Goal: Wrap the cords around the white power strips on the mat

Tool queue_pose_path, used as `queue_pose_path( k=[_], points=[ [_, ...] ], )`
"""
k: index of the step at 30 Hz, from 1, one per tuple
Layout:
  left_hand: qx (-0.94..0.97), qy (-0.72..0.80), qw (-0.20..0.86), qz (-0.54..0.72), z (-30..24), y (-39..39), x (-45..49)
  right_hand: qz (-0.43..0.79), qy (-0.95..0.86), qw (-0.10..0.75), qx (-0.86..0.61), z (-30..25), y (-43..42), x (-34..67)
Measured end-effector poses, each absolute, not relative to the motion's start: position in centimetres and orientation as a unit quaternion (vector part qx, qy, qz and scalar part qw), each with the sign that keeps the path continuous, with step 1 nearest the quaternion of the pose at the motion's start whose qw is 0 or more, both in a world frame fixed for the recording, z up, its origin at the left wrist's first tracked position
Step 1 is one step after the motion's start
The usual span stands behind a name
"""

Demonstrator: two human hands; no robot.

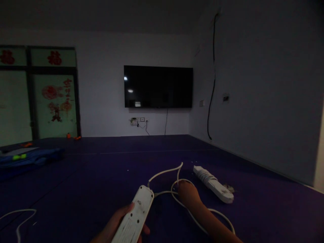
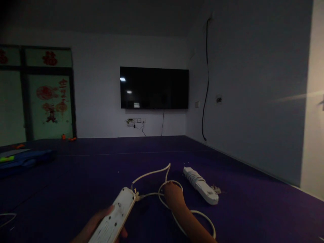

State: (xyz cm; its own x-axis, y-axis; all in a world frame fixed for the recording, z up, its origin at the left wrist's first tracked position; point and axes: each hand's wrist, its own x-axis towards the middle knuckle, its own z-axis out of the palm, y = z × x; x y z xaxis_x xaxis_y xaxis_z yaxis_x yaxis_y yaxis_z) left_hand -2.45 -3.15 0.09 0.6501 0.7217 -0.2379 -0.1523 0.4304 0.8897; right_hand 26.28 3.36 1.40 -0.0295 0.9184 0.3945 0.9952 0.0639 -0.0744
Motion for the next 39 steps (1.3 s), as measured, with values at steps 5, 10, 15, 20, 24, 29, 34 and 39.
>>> queue_pose_path(
  k=[5,10,15,20,24,29,34,39],
  points=[
    [0.451,0.321,0.783,0.284,0.2,-3.5,-2.2,-0.172,-0.708,0.189,-0.659,2.3,2.2,25.9],
    [0.444,0.342,0.782,0.273,0.6,-3.3,-2.0,-0.355,-0.76,0.343,-0.422,1.4,0.8,24.4],
    [0.45,0.304,0.79,0.285,1.1,-3.6,-1.9,-0.431,-0.739,0.427,-0.294,1.5,-0.6,23.0],
    [0.447,0.274,0.809,0.266,0.1,-3.3,-2.6,-0.427,-0.691,0.395,-0.431,2.4,0.3,23.9],
    [0.446,0.258,0.813,0.271,-0.6,-2.9,-3.0,-0.404,-0.711,0.377,-0.434,2.1,1.0,24.5],
    [0.449,0.243,0.798,0.32,-0.2,-2.6,-3.0,-0.385,-0.764,0.31,-0.415,1.3,0.2,23.0],
    [0.43,0.263,0.773,0.384,0.5,-2.9,-2.8,-0.364,-0.811,0.248,-0.386,1.0,-1.8,20.6],
    [0.37,0.3,0.755,0.451,1.7,-3.7,-2.3,-0.35,-0.843,0.252,-0.321,1.3,-3.5,18.8]
  ],
)
